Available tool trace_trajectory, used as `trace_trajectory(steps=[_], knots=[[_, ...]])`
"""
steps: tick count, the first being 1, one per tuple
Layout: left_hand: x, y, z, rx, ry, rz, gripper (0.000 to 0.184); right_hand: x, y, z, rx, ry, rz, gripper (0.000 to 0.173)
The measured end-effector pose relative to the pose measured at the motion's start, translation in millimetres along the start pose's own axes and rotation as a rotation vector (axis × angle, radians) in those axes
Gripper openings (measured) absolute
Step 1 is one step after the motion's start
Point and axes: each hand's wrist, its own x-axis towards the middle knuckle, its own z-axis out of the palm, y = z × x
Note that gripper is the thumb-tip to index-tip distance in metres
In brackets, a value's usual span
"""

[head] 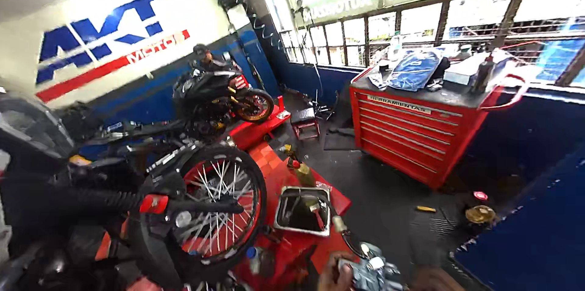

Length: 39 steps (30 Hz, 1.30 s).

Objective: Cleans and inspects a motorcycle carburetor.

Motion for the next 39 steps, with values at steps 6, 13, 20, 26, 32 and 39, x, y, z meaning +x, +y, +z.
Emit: trace_trajectory(steps=[6, 13, 20, 26, 32, 39], knots=[[3, -16, -18, -0.022, 0.041, -0.070, 0.033, 19, 17, 17, -0.051, -0.065, 0.050, 0.017], [-16, -22, -72, 0.018, 0.220, -0.139, 0.048, 61, 25, 98, -0.022, -0.152, 0.075, 0.017], [-20, -17, -127, -0.094, 0.372, -0.135, 0.081, 117, 3, 174, 0.081, -0.296, 0.000, 0.014], [9, -20, -146, -0.226, 0.473, -0.074, 0.091, 162, 1, 203, 0.204, -0.423, -0.099, 0.011], [62, -27, -148, -0.360, 0.568, -0.035, 0.092, 239, 34, 215, 0.379, -0.618, -0.197, 0.011], [143, -25, -112, -0.624, 0.775, 0.150, 0.077, 346, 92, 196, 0.545, -0.735, -0.274, 0.012]])
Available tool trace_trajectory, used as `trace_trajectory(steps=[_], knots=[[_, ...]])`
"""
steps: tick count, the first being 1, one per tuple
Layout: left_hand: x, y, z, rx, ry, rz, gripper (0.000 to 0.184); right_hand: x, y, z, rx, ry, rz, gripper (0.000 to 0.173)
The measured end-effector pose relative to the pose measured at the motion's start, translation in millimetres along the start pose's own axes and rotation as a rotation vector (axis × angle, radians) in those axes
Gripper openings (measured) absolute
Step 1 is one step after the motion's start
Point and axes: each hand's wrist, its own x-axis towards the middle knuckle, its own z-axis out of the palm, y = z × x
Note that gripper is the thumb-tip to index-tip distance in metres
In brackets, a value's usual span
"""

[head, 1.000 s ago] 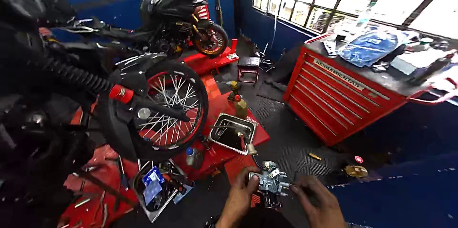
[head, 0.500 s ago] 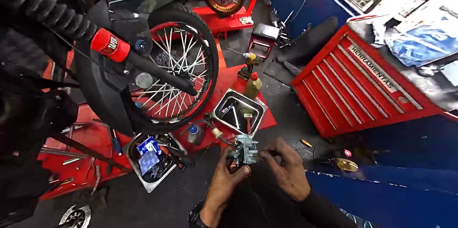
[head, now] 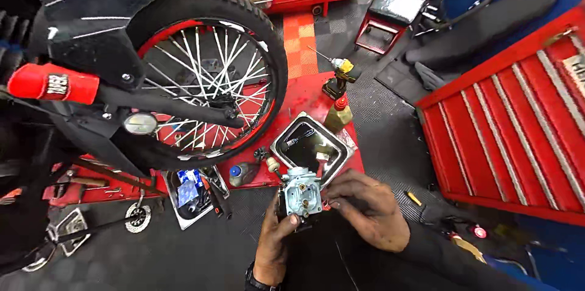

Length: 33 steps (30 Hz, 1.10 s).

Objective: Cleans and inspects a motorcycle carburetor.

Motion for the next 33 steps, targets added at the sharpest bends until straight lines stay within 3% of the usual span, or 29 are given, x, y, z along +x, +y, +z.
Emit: trace_trajectory(steps=[5, 7, 8, 10, 13, 15, 17, 21, 25, 29, 33], knots=[[15, -10, 40, -0.050, 0.059, 0.080, 0.073, 25, 26, -54, -0.058, -0.038, 0.003, 0.012], [21, -9, 46, -0.042, 0.064, 0.098, 0.075, 30, 48, -67, -0.095, -0.028, 0.095, 0.015], [26, -11, 48, -0.034, 0.076, 0.113, 0.076, 31, 68, -71, -0.083, -0.001, 0.211, 0.018], [28, -16, 50, -0.028, 0.106, 0.137, 0.080, 27, 117, -76, 0.032, 0.114, 0.626, 0.031], [40, -23, 50, 0.041, 0.125, 0.182, 0.084, 40, 199, -89, 0.393, 0.362, 1.296, 0.076], [48, -21, 54, 0.184, 0.173, 0.188, 0.088, 53, 238, -90, 0.526, 0.530, 1.515, 0.093], [56, -19, 59, 0.287, 0.247, 0.178, 0.087, 65, 264, -88, 0.572, 0.629, 1.521, 0.086], [57, -22, 63, 0.331, 0.346, 0.121, 0.080, 66, 331, -76, 0.698, 0.699, 1.366, 0.063], [61, -20, 65, 0.505, 0.443, 0.054, 0.076, 72, 356, -70, 0.805, 0.626, 1.308, 0.047], [66, -14, 57, 0.698, 0.490, -0.031, 0.078, 86, 314, -64, 0.887, 0.669, 1.355, 0.052], [67, -7, 43, 0.559, 0.417, -0.013, 0.078, 80, 235, -76, 1.042, 0.704, 1.174, 0.056]])
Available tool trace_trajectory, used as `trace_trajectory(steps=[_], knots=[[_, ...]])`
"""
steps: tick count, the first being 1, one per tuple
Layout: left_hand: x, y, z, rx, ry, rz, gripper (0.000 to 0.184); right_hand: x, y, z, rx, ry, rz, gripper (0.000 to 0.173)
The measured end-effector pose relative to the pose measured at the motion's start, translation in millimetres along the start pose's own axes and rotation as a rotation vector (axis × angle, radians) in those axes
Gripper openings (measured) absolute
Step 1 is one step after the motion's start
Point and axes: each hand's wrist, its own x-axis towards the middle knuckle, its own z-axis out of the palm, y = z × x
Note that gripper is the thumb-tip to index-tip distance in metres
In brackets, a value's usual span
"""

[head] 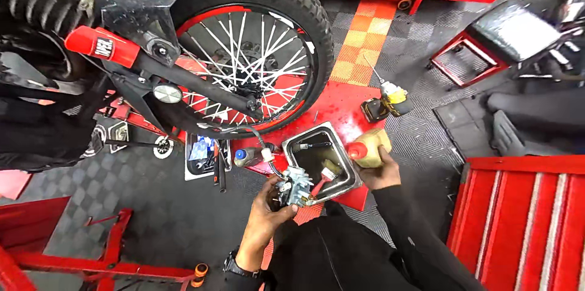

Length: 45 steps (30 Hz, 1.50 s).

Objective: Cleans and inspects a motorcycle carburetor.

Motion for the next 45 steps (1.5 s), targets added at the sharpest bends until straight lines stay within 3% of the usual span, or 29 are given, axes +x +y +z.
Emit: trace_trajectory(steps=[3, 6, 8, 11, 15, 19, 24, 27, 31, 40, 45], knots=[[7, -11, 0, -0.348, -0.034, -0.017, 0.077, -42, -19, 3, 0.081, -0.073, -0.043, 0.046], [12, -21, 12, -0.753, 0.033, -0.094, 0.049, -58, -31, 3, 0.035, -0.095, -0.010, 0.053], [18, -21, 21, -0.961, 0.033, -0.128, 0.037, -45, -31, -5, -0.056, -0.091, 0.051, 0.059], [23, -20, 31, -1.113, 0.025, -0.164, 0.037, -14, -21, -23, -0.116, -0.064, 0.148, 0.063], [28, -13, 40, -1.075, 0.123, -0.258, 0.053, -25, -14, -11, -0.011, -0.050, 0.112, 0.061], [41, -21, 44, -1.036, 0.209, -0.333, 0.053, -59, -27, 10, 0.080, -0.195, -0.105, 0.042], [56, -31, 48, -0.992, 0.243, -0.413, 0.052, -119, -50, 38, -0.346, -0.532, -0.671, 0.059], [67, -31, 55, -0.942, 0.267, -0.453, 0.050, -144, -50, 49, -0.581, -0.682, -0.930, 0.048], [82, -32, 63, -0.898, 0.233, -0.468, 0.045, -147, -43, 56, -0.670, -0.813, -1.016, 0.032], [90, -19, 80, -0.876, 0.286, -0.511, 0.043, -140, -31, 43, -0.649, -0.794, -0.997, 0.035], [91, -14, 83, -0.894, 0.308, -0.539, 0.043, -142, -40, 51, -0.693, -0.765, -1.095, 0.036]])
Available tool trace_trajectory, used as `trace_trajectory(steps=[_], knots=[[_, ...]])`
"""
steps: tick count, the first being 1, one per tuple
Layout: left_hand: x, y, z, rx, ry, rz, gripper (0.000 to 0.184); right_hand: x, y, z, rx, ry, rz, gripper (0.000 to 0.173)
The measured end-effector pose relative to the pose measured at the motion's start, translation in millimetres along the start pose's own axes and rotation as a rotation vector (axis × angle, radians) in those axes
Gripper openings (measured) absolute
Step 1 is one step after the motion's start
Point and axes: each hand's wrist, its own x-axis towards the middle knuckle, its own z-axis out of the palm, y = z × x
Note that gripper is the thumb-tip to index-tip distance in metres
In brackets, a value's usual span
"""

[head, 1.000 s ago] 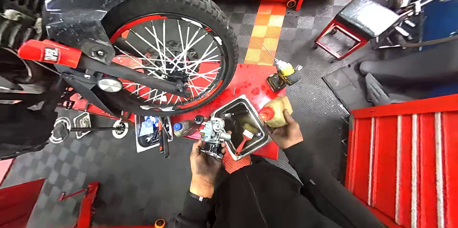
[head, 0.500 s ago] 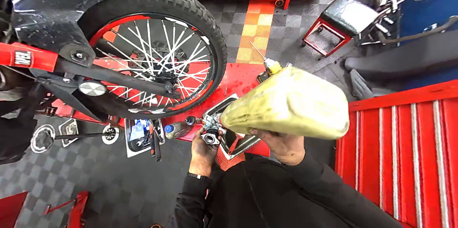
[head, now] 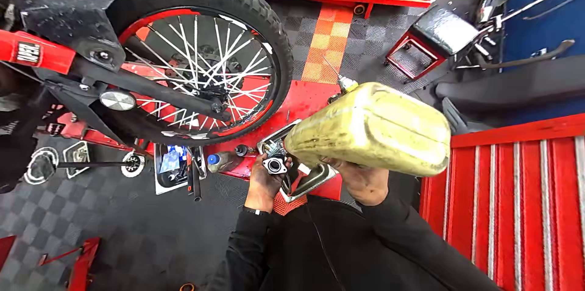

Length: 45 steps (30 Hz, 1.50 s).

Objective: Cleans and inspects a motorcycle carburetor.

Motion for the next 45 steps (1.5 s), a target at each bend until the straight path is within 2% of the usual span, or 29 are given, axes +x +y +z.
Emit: trace_trajectory(steps=[3, 6, 12, 16, 24, 27, 30, 33, 35, 37, 39, 45], knots=[[5, -1, -5, 0.038, -0.046, -0.003, 0.042, -1, -1, -4, 0.001, -0.033, -0.022, 0.034], [10, -1, -6, 0.055, -0.035, 0.021, 0.030, 8, -8, -5, 0.039, -0.078, -0.013, 0.030], [6, -1, 6, 0.034, -0.043, 0.073, 0.017, 2, -10, -11, 0.132, -0.129, 0.025, 0.026], [8, -1, 16, 0.064, -0.042, 0.091, 0.021, 8, -17, -7, 0.024, -0.127, -0.046, 0.014], [15, -7, 16, 0.132, -0.053, 0.113, 0.026, 6, -17, -20, 0.042, -0.139, -0.083, 0.017], [13, -13, 14, 0.323, -0.033, 0.246, 0.029, 9, -19, -20, 0.026, -0.080, -0.072, 0.023], [15, -18, 9, 0.717, -0.010, 0.450, 0.047, 10, -18, -24, 0.134, -0.035, -0.065, 0.034], [15, -20, 2, 1.113, 0.058, 0.626, 0.059, 15, -22, -25, 0.129, -0.079, -0.057, 0.030], [16, -22, -3, 1.296, 0.047, 0.758, 0.058, 18, -23, -22, 0.081, -0.043, -0.040, 0.030], [16, -26, -6, 1.398, 0.036, 0.852, 0.055, 12, -18, -25, 0.129, -0.043, -0.012, 0.034], [15, -31, -10, 1.442, 0.053, 0.875, 0.055, 9, -15, -25, 0.117, -0.081, -0.027, 0.030], [24, -40, -26, 1.470, 0.125, 0.898, 0.079, 15, -16, -19, 0.044, -0.130, -0.028, 0.023]])
